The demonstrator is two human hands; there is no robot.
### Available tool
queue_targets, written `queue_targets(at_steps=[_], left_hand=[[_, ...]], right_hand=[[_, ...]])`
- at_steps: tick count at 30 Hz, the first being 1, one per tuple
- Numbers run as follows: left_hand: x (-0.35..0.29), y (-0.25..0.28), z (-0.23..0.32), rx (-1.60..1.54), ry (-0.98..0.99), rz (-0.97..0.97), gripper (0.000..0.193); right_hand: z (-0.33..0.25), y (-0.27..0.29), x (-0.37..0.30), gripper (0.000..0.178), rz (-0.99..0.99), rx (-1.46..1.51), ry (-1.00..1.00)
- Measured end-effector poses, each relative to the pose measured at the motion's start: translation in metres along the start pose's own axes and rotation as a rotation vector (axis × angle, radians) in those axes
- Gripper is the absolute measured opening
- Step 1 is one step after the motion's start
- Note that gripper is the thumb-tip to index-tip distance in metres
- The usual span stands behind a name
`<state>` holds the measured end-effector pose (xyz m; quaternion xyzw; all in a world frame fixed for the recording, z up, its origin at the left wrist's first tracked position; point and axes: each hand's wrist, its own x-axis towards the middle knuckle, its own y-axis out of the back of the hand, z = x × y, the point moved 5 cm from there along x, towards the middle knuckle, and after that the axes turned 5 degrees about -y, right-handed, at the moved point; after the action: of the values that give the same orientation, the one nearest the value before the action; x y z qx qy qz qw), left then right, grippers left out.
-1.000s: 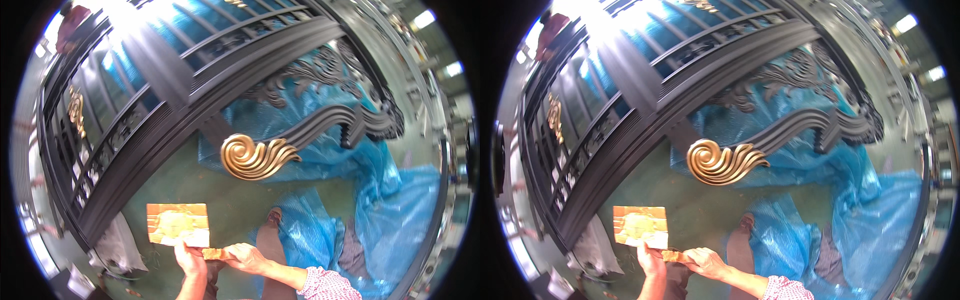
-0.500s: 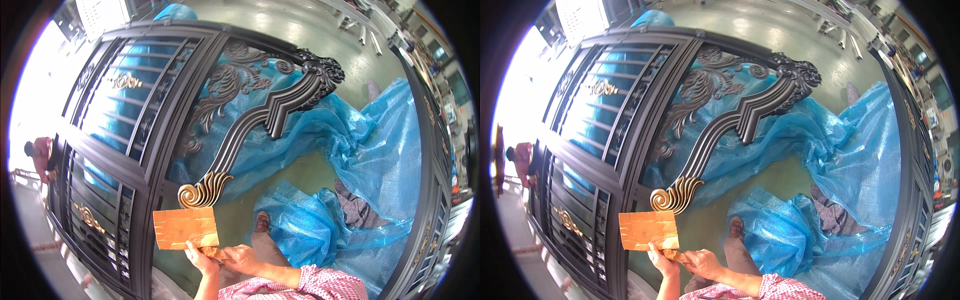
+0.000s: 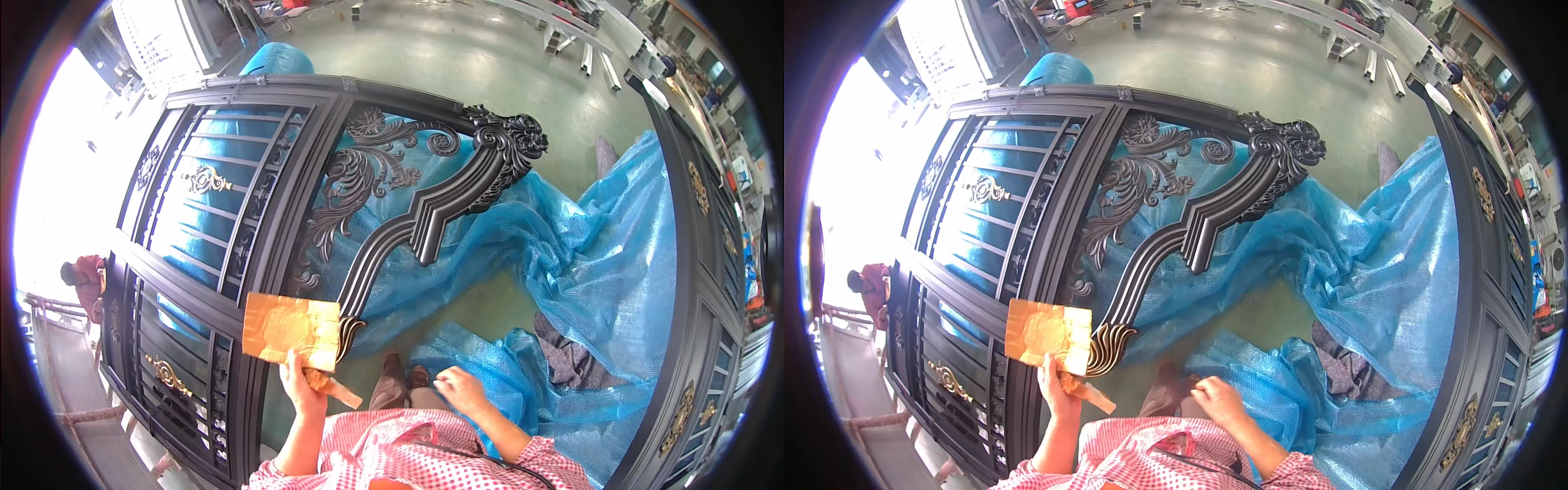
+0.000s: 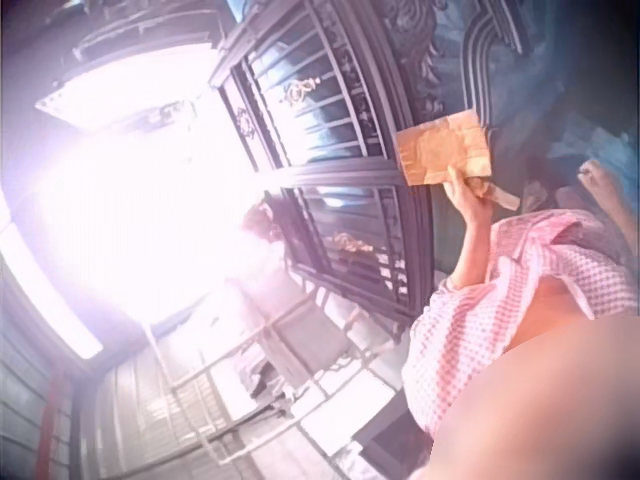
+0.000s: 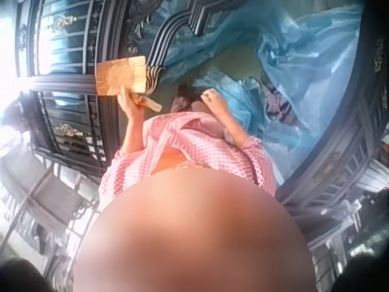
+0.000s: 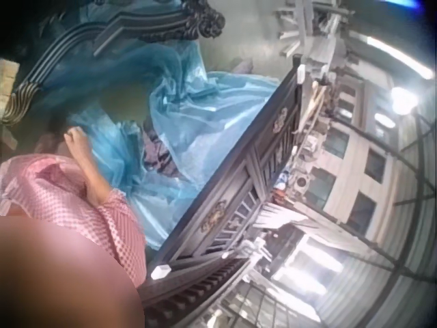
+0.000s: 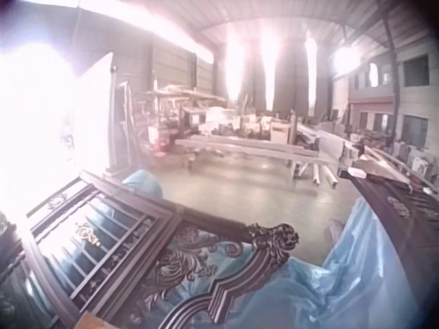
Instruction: The person sits on the floor and applies gold leaf to a black metal scrollwork ornament using a sponge. They hold a gold leaf sheet in one hand and dab the ornament with the sponge in the other, occasionally dipping the sponge into a container to reload material.
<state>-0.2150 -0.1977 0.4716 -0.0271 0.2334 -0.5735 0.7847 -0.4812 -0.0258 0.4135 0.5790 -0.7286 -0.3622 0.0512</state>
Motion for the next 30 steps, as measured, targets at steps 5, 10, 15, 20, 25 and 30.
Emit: queue_targets(at_steps=[5, 10, 15, 20, 25, 30], left_hand=[[0.0, -0.076, 0.002, 0.06, 0.084, -0.177, 0.017], [-0.006, -0.16, -0.029, 0.038, 0.207, -0.3, 0.025], [-0.01, -0.258, -0.076, 0.093, 0.289, -0.426, 0.029], [-0.03, -0.393, -0.149, 0.093, 0.312, -0.431, 0.031], [-0.037, -0.485, -0.183, 0.094, 0.266, -0.319, 0.022], [-0.037, -0.568, -0.191, 0.048, 0.19, -0.247, 0.02]], right_hand=[[0.097, 0.046, -0.034, 0.021, 0.138, -0.102, -0.336], [0.155, 0.079, -0.056, 0.024, 0.175, -0.078, -0.568], [0.218, 0.105, -0.058, 0.031, 0.242, 0.112, -0.646], [0.334, 0.14, -0.042, 0.032, 0.165, 0.3, -0.771], [0.36, 0.28, -0.005, 0.029, 0.245, 0.335, -0.815], [0.405, 0.392, 0.034, 0.027, 0.343, 0.261, -0.74]])
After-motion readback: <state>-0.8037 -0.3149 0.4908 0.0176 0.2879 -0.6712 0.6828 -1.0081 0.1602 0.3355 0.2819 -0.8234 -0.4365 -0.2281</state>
